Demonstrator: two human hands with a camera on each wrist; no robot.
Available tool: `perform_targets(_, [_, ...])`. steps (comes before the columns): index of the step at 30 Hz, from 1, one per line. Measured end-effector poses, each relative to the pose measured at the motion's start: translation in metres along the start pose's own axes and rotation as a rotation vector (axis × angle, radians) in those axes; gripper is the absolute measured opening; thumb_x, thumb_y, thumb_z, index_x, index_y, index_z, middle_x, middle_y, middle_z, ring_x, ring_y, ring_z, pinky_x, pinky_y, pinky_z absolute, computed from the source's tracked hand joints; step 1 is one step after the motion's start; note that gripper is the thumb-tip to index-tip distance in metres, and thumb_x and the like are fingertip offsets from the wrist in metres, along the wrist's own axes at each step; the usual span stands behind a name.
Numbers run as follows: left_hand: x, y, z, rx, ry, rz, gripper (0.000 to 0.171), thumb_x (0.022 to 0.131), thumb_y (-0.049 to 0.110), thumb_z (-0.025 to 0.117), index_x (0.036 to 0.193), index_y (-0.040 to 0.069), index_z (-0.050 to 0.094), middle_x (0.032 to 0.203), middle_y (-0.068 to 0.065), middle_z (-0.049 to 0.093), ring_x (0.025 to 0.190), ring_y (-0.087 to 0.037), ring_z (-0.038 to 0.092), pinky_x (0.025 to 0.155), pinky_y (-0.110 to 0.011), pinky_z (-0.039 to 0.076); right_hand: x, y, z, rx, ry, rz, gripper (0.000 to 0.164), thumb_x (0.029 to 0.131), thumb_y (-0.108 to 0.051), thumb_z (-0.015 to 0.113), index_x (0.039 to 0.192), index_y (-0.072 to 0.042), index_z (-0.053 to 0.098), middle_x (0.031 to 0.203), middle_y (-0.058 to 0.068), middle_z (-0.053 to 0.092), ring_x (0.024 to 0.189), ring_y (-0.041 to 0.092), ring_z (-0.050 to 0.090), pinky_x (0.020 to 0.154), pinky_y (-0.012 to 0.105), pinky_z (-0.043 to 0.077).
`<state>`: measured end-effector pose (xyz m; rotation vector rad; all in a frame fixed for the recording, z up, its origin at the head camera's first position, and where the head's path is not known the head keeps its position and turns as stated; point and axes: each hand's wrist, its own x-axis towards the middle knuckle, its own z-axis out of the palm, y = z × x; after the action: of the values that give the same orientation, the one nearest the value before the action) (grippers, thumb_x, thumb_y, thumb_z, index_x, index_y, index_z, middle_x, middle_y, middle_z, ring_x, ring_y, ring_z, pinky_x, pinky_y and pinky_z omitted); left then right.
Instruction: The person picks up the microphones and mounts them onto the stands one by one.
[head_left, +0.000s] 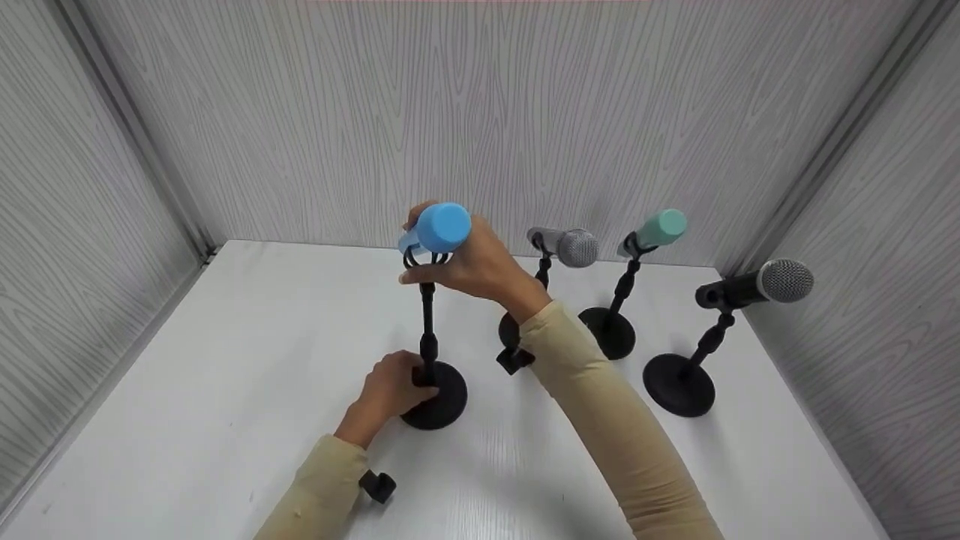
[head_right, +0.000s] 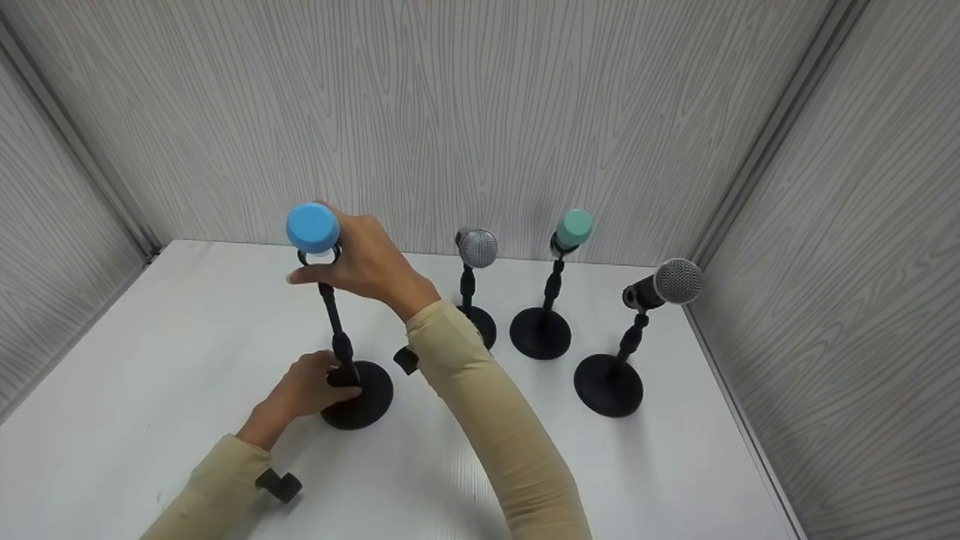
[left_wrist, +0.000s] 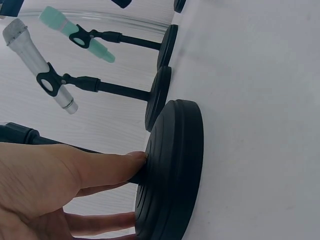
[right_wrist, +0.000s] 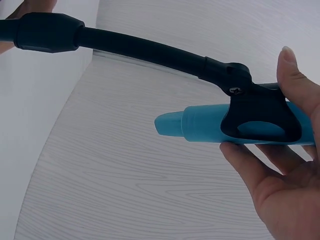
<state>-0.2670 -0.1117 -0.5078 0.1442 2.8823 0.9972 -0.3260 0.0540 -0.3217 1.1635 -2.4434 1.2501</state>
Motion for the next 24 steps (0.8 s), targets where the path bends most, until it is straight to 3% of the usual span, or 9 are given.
perform_targets(9, [0.0, 0.001, -0.002, -0.008, 0.008, -0.005, 0.034, 0.084, 0.017, 0.084, 0.109, -0.001, 0.07, 0.101, -0.013, 0.071, 0.095, -0.027, 0.069, 0.082, -0.046, 0.058, -0.004, -0.002, -0.004, -0.08, 0.022, -0.082, 0.049, 0.084, -0.025, 0.087, 0.123, -0.004, 0.065, 0.107, 0.009, 0.076, 0.106, 0.02, 0.072, 0.102, 0.039, 0.056])
perform_targets(14, [-0.001, 0.001, -0.003, -0.027, 0.013, -0.013, 0.034, 0.084, 0.016, 0.084, 0.11, -0.002, 0.069, 0.103, -0.014, 0.071, 0.097, -0.028, 0.069, 0.084, -0.046, 0.058, -0.004, -0.005, -0.005, -0.148, 0.016, -0.077, 0.044, 0.085, -0.028, 0.086, 0.116, -0.002, 0.069, 0.101, 0.009, 0.076, 0.094, 0.021, 0.071, 0.092, 0.039, 0.059])
perform_targets(20, [-0.001, 0.0, -0.001, -0.019, 0.006, -0.014, 0.035, 0.084, 0.016, 0.084, 0.11, -0.002, 0.069, 0.102, -0.014, 0.071, 0.096, -0.028, 0.069, 0.085, -0.046, 0.059, -0.004, 0.004, 0.0, -0.118, -0.046, -0.006, 0.059, 0.081, -0.034, 0.089, 0.127, -0.007, 0.061, 0.112, 0.007, 0.075, 0.105, 0.019, 0.071, 0.096, 0.037, 0.058])
perform_targets(24, [-0.002, -0.001, 0.001, -0.018, 0.011, 0.007, 0.034, 0.082, 0.016, 0.085, 0.107, -0.002, 0.07, 0.1, -0.014, 0.071, 0.095, -0.028, 0.069, 0.084, -0.046, 0.058, -0.007, 0.013, 0.003, -0.045, -0.061, 0.036, 0.058, 0.084, -0.031, 0.086, 0.13, -0.008, 0.059, 0.115, 0.007, 0.076, 0.111, 0.019, 0.073, 0.099, 0.035, 0.058])
